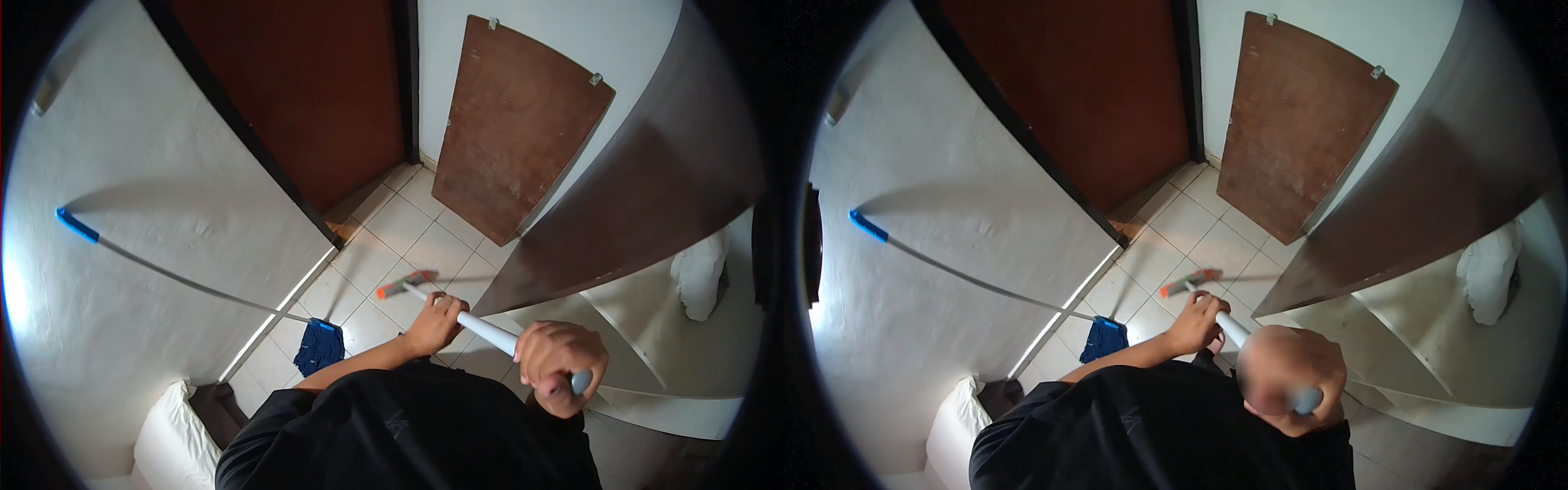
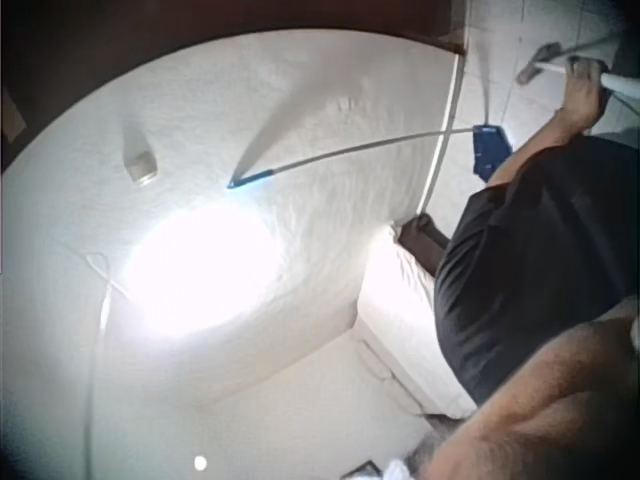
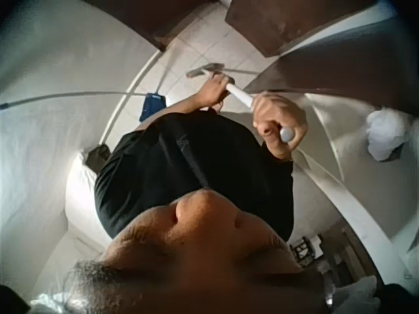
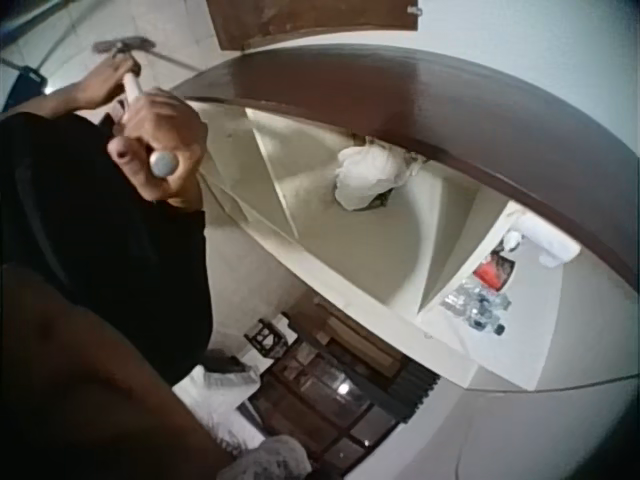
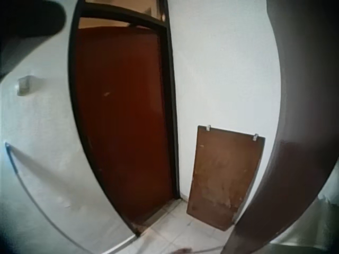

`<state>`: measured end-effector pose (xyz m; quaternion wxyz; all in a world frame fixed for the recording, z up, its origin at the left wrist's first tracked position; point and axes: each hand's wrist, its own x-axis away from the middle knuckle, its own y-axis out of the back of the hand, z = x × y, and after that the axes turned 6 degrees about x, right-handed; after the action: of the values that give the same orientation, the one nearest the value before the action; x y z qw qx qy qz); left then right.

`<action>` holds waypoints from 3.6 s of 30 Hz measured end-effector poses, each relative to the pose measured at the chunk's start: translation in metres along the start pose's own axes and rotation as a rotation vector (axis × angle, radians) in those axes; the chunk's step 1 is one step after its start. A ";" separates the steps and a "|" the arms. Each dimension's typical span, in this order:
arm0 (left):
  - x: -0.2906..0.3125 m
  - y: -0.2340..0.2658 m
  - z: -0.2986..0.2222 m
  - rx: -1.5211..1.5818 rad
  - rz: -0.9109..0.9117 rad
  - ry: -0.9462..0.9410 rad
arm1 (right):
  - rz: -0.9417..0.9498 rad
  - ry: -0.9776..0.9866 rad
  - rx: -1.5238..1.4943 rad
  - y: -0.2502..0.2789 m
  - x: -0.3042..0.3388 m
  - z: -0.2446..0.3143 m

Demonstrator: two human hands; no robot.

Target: The person sweeps the tiled floor of a bedroom using a broom. They systematically clean the area around two beds, a nightstand, and a shelving unit, moving the broom back and forth to gather debris.

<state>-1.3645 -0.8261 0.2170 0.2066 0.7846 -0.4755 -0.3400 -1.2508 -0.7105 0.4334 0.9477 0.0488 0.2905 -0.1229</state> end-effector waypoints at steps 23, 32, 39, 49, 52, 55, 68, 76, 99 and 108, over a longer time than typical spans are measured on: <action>-0.006 -0.100 0.260 0.319 0.546 0.140 | -0.054 -0.389 0.387 -0.035 0.005 -0.073; -0.045 -0.034 0.165 0.259 0.659 -0.377 | -0.456 -0.139 0.564 -0.132 0.007 -0.004; -0.060 -0.061 0.197 -0.203 0.872 -0.158 | -0.675 -0.379 0.806 -0.177 0.059 -0.142; 0.064 -0.051 0.084 0.505 1.505 -0.565 | -0.473 -0.570 0.683 -0.231 0.065 0.037; 0.091 -0.040 0.052 0.638 1.476 -0.576 | -0.369 -0.487 0.681 -0.240 0.080 0.064; 0.100 -0.028 0.032 0.631 1.334 -0.619 | -0.175 -0.262 0.642 -0.228 0.098 0.091; 0.144 -0.054 0.137 0.089 0.988 -0.322 | -0.829 -0.571 0.343 -0.259 0.233 0.009; 0.233 -0.151 -0.067 0.948 1.073 -0.477 | -0.514 -0.620 0.688 -0.266 0.248 0.151; 0.277 -0.195 -0.151 0.828 1.282 -0.558 | -0.868 -0.461 0.750 -0.277 0.299 0.182; 0.166 -0.238 -0.199 0.858 1.448 -0.880 | -0.609 -0.618 0.772 -0.201 0.256 0.178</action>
<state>-1.0231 -0.8634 0.1429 -0.1364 0.1094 -0.9659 -0.1907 -1.0021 -0.9858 0.4322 0.8239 0.2671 -0.0645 -0.4956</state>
